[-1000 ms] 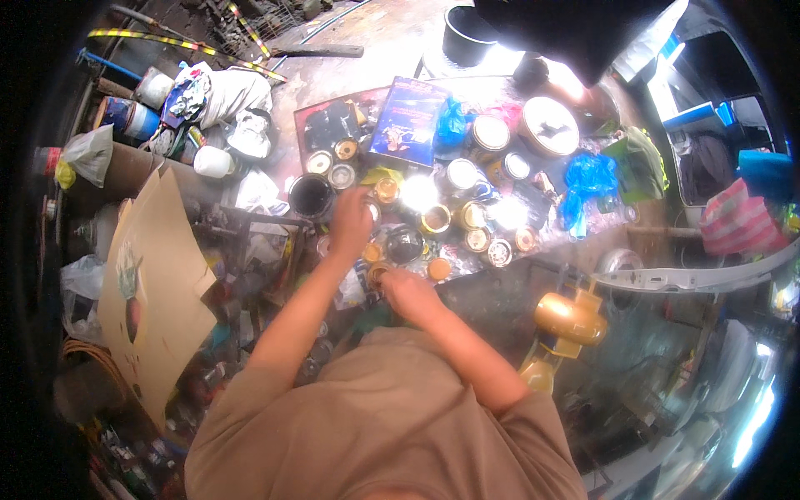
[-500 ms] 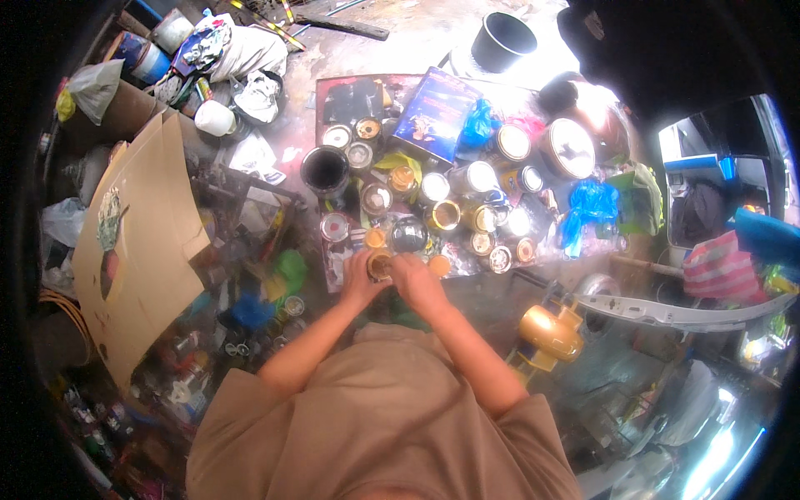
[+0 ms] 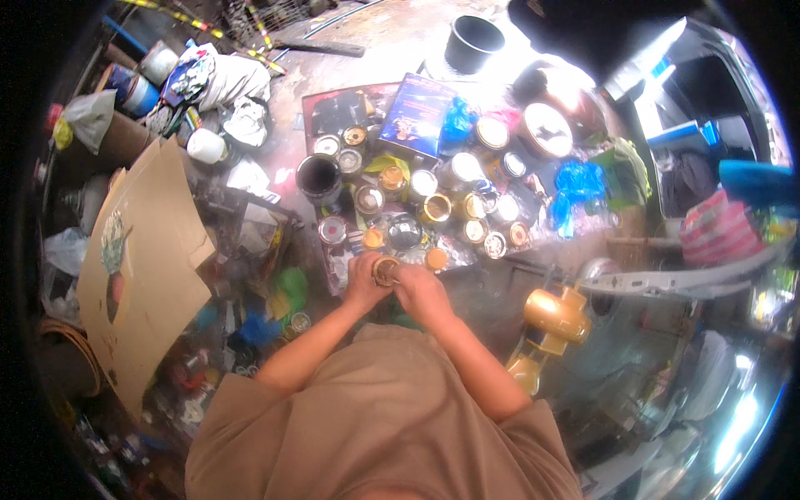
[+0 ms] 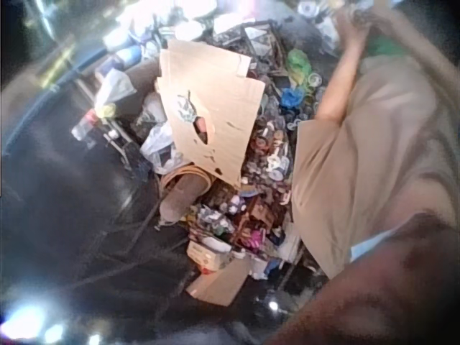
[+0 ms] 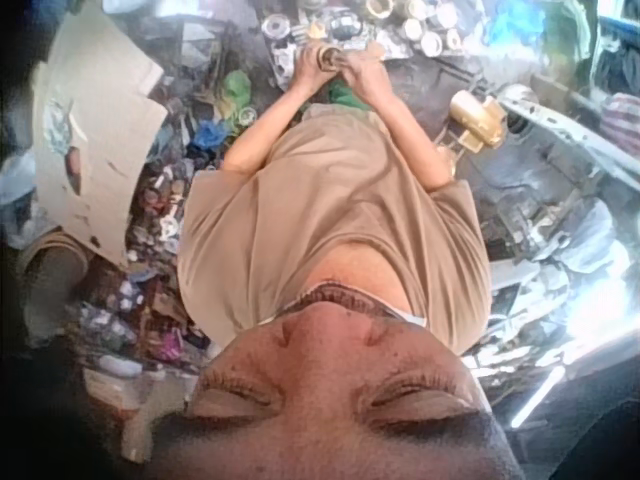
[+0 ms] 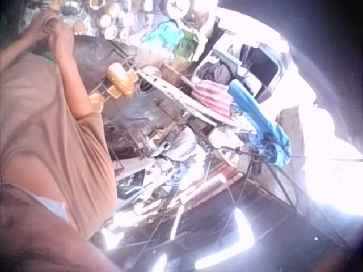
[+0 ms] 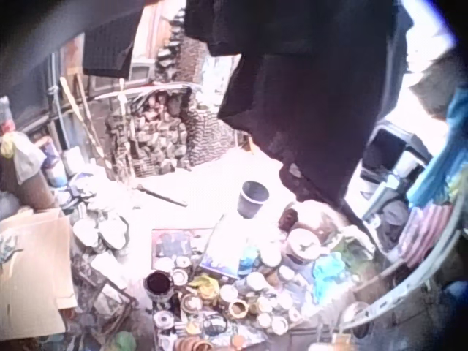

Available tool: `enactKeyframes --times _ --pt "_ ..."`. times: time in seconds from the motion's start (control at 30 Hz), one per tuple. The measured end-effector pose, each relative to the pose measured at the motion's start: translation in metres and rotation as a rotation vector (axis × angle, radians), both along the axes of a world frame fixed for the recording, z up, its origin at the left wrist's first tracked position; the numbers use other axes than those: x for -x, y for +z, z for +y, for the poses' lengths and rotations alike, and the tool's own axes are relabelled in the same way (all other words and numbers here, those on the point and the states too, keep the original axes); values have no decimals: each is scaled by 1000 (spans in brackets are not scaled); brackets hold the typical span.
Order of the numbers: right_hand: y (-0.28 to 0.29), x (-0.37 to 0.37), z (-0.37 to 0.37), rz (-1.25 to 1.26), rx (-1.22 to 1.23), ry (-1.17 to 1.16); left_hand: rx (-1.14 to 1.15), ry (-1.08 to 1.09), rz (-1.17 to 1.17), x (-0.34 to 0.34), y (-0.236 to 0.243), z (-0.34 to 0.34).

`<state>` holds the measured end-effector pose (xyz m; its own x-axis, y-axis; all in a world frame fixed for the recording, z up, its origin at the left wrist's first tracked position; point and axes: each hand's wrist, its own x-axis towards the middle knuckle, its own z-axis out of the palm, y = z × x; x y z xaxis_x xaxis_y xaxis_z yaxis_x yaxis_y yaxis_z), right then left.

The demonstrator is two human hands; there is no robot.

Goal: The person uses a metal spatula to stir a brown substance inside a small paint can. They scrape the sides of the can to mix the contents thoroughly. The person then places the can back on a cluttered table among other paint cans and tools.

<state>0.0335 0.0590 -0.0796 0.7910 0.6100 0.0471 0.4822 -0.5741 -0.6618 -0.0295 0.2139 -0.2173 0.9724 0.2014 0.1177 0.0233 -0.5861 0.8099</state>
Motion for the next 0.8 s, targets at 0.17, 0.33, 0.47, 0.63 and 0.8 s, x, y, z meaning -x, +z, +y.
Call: enactKeyframes --times 0.17,0.33,0.47,0.63,0.8 --pt "25 19 -14 -95 32 -86 -31 -130 -65 0 19 2" --pt "25 52 -20 -97 -70 -236 -19 -293 -85 3 25 -5" --pt "36 68 -36 -103 -3 -348 -22 -366 -84 9 31 -14" --pt "35 86 -49 -85 -84 -414 -7 -431 -74 13 36 -33" --pt "46 91 -77 -119 13 -450 9 -489 -90 21 43 -52"
